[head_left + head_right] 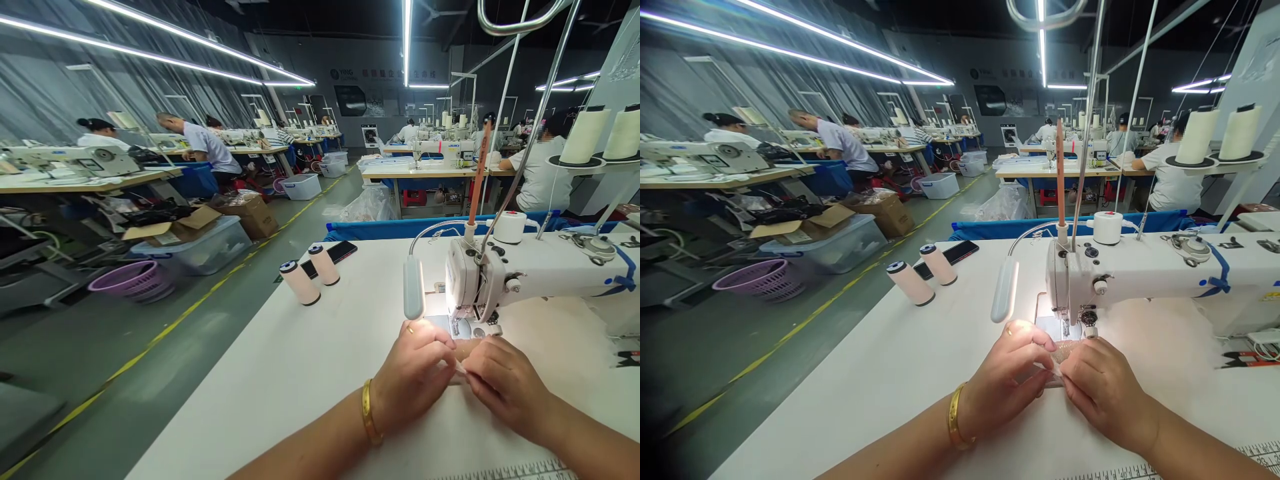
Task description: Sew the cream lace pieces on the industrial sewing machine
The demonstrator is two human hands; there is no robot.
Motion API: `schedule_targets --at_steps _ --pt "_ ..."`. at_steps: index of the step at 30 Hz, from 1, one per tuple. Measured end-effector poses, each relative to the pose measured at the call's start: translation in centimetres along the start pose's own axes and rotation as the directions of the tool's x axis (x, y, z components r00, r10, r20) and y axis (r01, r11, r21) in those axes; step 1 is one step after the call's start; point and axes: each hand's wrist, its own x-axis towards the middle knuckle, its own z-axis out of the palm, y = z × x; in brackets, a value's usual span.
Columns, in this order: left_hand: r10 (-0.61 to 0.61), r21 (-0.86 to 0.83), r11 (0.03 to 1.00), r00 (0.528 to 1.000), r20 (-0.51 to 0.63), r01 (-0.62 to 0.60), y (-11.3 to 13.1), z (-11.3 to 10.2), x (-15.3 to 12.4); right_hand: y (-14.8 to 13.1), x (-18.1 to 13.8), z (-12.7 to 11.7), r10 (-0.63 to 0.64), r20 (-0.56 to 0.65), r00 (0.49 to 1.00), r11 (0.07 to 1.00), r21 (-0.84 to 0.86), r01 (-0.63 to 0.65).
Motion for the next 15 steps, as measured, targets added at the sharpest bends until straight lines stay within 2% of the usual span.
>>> schedule_targets --at_steps 9,15 --pt "0.049 0.071 0.996 0.999 0.013 -0.050 0.21 -0.01 0.20 -0.22 -0.18 0.23 0.059 0.004 0.998 0.998 0.034 -0.059" --pt "0.063 0.103 0.992 0.997 0.048 -0.068 0.18 -0.10 0.13 0.02 -0.29 0.33 0.040 -0.013 0.999 0.999 0.011 -0.039"
